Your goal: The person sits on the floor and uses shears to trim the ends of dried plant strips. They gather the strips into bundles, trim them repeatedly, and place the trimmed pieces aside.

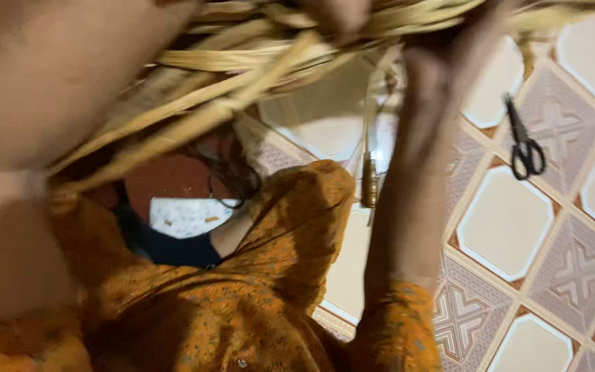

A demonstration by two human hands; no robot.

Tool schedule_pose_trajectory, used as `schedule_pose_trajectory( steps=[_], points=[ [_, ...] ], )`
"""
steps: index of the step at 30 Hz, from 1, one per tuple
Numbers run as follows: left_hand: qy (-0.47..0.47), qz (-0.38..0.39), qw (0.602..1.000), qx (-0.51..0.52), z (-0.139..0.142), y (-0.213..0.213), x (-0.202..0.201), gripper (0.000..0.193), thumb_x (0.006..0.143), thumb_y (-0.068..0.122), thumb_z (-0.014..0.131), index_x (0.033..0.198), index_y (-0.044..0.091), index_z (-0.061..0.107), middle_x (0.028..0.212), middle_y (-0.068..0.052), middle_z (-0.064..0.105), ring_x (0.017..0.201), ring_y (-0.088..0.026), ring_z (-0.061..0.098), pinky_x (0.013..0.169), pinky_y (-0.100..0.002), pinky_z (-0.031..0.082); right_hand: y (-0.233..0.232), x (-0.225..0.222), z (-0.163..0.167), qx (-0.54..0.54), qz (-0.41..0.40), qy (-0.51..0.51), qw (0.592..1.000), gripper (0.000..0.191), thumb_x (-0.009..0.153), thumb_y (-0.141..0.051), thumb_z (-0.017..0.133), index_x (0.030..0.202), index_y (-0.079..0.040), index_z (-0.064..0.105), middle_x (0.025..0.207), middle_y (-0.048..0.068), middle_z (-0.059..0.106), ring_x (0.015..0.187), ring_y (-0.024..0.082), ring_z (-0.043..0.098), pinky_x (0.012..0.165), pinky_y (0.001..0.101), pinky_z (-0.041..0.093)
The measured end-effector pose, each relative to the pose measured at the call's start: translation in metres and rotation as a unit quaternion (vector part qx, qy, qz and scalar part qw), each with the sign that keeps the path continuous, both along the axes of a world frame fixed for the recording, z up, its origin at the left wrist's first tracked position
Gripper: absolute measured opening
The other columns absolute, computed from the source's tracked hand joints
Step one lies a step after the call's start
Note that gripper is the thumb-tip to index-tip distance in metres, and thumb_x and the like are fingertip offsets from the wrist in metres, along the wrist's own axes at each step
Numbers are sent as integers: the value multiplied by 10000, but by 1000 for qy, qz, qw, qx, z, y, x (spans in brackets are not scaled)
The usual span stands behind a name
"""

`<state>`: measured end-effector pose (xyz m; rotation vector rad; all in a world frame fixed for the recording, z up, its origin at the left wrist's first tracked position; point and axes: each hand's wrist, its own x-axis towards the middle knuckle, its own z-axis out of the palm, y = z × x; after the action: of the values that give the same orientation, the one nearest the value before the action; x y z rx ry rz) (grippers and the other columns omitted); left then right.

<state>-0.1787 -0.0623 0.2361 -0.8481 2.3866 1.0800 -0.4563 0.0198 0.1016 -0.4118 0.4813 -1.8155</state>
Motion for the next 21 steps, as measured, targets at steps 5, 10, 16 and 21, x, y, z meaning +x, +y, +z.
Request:
schedule_pose_trajectory(
  steps=[5, 10, 16, 21],
  points=[
    [-157, 67, 985, 9, -96, -4, 83, 1078, 824, 147, 815, 1581, 492, 127, 1426, -162, 477, 810, -227, 670, 778, -395, 586, -4, 181, -134, 204, 53, -111, 971, 726, 804, -487, 825, 1341, -59, 588, 1237, 166, 668, 1043, 325, 674, 711, 376, 545],
    [-191, 61, 980, 1, -173, -1, 146, 1056, 829, 123, 818, 1544, 583, 191, 1451, -104, 462, 774, -222, 634, 757, -408, 590, 8, 275, -172, 319, 82, -180, 927, 699, 907, -542, 670, 1411, -84, 514, 1317, 191, 606, 1219, 333, 593, 985, 500, 560],
    [-259, 19, 946, -196, -200, -22, 205, 1062, 877, 53, 736, 1604, 615, 203, 1451, -85, 601, 1254, -225, 635, 1152, -471, 479, 31, 323, -165, 265, 271, 60, 924, 1026, 906, -693, 607, 1596, -10, 275, 1527, 295, 409, 1406, 419, 430, 1160, 597, 282],
    [-250, 77, 948, -183, -231, -18, 230, 1065, 862, 71, 741, 1576, 616, 170, 1623, -122, 325, 1436, -328, 423, 1154, -539, 395, 102, 368, -143, 310, 454, 455, 701, 1150, 791, -611, 637, 1615, -118, 4, 1638, 202, 235, 1488, 362, 293, 1183, 593, 266]
  ],
)
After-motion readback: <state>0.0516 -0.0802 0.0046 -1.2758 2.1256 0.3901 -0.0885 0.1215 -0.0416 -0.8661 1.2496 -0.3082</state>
